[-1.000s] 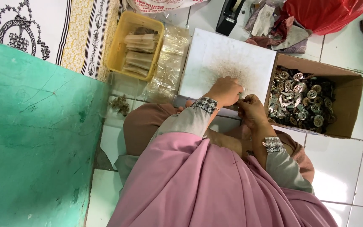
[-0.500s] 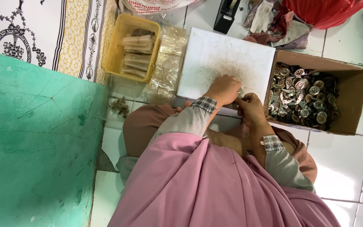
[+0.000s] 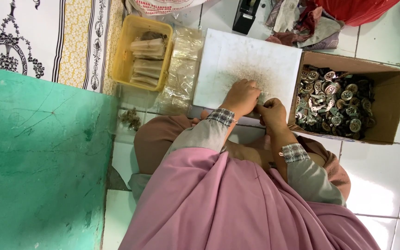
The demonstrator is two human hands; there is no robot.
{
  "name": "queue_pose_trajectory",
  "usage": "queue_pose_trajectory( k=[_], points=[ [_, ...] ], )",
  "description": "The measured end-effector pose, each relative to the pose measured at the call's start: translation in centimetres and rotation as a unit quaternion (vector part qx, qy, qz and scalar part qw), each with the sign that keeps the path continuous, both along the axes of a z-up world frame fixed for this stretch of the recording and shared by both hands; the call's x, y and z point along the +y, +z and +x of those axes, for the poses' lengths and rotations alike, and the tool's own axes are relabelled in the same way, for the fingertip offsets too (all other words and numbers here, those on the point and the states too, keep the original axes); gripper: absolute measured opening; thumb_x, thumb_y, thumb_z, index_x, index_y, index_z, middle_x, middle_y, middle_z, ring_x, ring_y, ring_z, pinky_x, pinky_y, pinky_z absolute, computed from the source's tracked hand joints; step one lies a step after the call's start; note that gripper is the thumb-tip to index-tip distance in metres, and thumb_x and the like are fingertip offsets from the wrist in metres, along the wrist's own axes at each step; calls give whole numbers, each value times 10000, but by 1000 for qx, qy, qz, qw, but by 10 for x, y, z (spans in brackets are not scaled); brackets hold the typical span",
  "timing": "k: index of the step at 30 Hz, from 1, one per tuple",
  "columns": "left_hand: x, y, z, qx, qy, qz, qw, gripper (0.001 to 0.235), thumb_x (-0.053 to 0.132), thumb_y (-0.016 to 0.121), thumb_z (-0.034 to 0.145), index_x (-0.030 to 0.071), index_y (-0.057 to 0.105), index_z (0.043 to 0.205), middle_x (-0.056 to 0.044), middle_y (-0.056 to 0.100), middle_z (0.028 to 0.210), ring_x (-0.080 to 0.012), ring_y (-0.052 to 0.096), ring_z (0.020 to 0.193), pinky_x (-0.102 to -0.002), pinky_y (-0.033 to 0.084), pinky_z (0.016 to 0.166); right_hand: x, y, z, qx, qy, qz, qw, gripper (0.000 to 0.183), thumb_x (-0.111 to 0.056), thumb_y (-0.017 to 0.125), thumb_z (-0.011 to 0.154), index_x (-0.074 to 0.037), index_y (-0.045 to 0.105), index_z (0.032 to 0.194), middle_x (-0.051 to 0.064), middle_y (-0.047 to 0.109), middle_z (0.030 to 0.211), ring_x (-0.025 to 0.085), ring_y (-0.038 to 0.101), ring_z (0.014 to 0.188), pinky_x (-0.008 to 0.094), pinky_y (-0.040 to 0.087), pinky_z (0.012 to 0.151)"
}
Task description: The person sits on the floor and packs metal buttons into small plastic bags. They pick buttons from a cardboard box, place them into a bag, and then seal the bag using a handheld heat sealer. The sealed bags are placed into a yellow container.
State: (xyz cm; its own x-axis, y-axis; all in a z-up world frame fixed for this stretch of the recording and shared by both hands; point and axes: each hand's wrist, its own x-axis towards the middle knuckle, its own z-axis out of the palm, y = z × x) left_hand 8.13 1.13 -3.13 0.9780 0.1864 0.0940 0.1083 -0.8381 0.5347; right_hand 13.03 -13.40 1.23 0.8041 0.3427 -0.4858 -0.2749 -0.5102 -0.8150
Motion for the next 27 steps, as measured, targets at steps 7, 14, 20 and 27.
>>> queue_pose_trajectory(
  k=[7,14,20,27],
  points=[
    [3,13,-5,-15,11,-40,999,115,163,684,949,81,625,1005,-63,557,951,-240,594,878,-403,507,831,3,-6,2,-40,28,-42,998,246,-117,741,866,-51,512,926,64,512,589,147,516,383,261,418,351],
    [0,6,-16,-148,-39,93,984,98,91,632,962,93,607,1057,-72,570,978,-252,640,918,-389,527,808,-2,-12,6,-62,55,-63,995,224,-138,733,867,-42,535,909,111,560,563,179,557,377,278,455,336],
    [0,3,-43,-233,-106,168,952,155,149,568,914,78,676,1000,-61,610,1042,-268,533,1114,-397,446,885,-2,-9,4,-84,70,-71,991,183,-133,697,902,-22,552,923,124,588,577,182,572,392,283,470,346],
    [-4,33,-49,-161,-90,175,967,237,229,612,836,74,667,1007,-80,571,1087,-280,505,1061,-423,412,858,-13,-22,9,-96,102,-64,988,292,-255,763,884,-50,560,932,117,630,614,184,592,388,286,484,336]
  ],
)
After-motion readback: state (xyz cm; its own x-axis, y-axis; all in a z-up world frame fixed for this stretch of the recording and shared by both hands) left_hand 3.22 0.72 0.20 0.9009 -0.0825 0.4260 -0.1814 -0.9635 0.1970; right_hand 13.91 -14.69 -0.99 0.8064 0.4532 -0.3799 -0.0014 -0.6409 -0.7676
